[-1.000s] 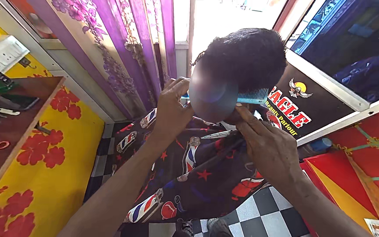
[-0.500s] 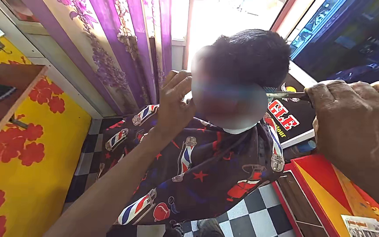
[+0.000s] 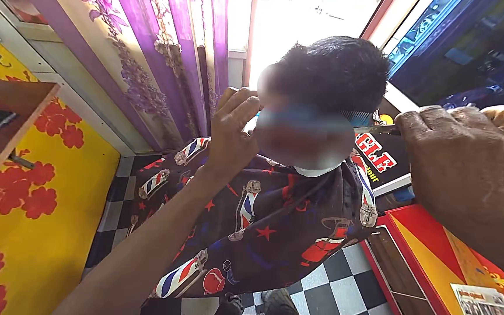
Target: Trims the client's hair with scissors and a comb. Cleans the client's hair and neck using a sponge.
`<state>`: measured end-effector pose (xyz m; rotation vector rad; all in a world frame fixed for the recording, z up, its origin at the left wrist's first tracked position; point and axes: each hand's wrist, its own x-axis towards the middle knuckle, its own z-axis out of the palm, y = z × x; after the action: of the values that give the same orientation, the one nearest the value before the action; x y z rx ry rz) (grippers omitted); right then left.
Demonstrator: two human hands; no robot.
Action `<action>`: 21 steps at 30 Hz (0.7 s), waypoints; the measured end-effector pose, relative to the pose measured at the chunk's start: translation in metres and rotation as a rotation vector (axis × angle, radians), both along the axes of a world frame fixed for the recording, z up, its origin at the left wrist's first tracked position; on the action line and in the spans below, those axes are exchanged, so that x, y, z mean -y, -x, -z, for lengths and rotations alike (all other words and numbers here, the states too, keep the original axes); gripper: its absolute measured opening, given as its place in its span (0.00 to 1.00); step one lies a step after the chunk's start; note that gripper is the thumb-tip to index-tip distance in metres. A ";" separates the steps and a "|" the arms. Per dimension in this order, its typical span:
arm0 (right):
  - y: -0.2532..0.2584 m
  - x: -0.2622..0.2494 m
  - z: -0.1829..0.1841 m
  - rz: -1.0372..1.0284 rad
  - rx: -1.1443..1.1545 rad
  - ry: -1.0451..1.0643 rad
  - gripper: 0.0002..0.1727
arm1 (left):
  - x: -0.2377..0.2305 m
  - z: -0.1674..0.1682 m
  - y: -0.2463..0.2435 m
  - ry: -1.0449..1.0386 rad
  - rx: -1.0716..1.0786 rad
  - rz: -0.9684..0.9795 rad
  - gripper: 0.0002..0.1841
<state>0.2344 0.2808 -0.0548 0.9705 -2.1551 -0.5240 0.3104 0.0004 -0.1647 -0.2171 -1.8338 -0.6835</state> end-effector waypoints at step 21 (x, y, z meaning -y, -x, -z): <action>-0.012 0.012 -0.005 0.012 0.023 -0.040 0.07 | 0.001 -0.006 0.000 0.017 -0.023 -0.006 0.13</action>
<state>0.2461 0.2689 -0.0498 0.9899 -2.1800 -0.5661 0.3103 -0.0004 -0.1587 -0.2290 -1.8183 -0.6591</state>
